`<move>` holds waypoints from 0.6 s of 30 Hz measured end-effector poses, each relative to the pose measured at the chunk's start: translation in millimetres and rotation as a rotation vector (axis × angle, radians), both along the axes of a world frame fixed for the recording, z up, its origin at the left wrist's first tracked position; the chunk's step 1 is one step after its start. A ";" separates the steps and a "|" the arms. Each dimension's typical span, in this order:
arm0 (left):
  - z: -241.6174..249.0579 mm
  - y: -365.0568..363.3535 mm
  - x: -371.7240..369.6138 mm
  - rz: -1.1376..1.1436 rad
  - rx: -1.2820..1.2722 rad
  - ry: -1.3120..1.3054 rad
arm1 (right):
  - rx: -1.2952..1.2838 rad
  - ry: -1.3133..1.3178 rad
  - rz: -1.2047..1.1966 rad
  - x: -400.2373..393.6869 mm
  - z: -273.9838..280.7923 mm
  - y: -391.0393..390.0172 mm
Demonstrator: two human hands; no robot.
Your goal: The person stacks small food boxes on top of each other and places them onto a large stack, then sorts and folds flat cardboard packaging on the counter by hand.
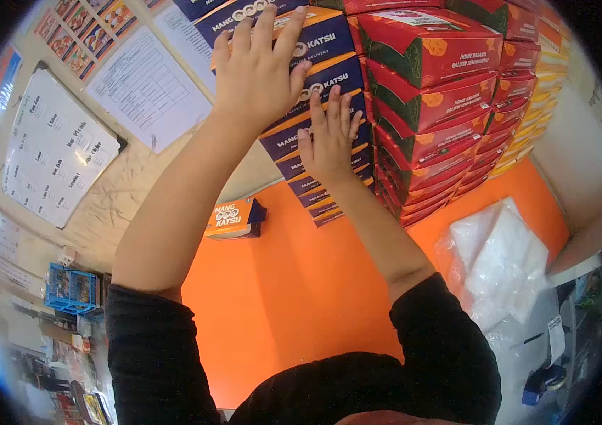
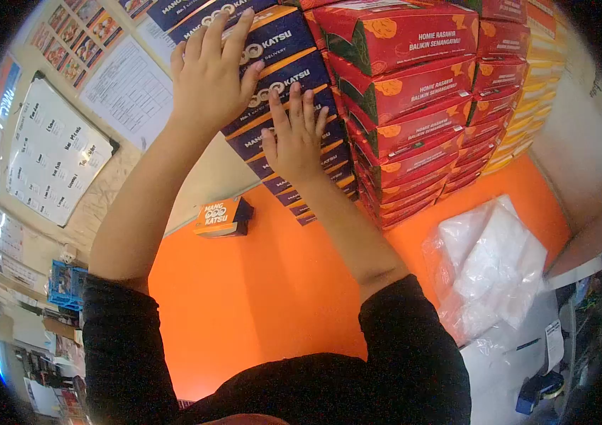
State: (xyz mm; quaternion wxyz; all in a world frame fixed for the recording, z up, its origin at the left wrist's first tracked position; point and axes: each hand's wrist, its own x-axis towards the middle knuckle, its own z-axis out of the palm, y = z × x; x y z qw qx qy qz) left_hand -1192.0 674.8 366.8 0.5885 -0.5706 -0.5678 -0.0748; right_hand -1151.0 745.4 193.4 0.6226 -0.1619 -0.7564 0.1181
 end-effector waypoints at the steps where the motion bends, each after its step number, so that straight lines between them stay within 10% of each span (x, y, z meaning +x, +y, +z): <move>1: 0.7 -4.3 2.6 0.001 0.001 -0.001 | 0.005 0.011 0.004 -0.2 -0.6 -1.2; 9: -40.1 -147.9 49.8 0.093 -0.280 -0.268 | 0.037 -0.071 0.023 5.7 14.1 -15.7; 12: -99.8 -261.2 65.5 0.235 -0.437 -0.428 | 0.128 -0.139 0.098 16.9 28.7 -30.6; 16: -232.8 -447.1 130.4 0.618 -0.419 -1.273 | 0.254 -0.186 0.188 35.8 41.6 -67.8; 18: -292.5 -527.4 200.1 0.713 -0.460 -1.174 | 0.272 -0.227 0.200 39.5 44.5 -89.3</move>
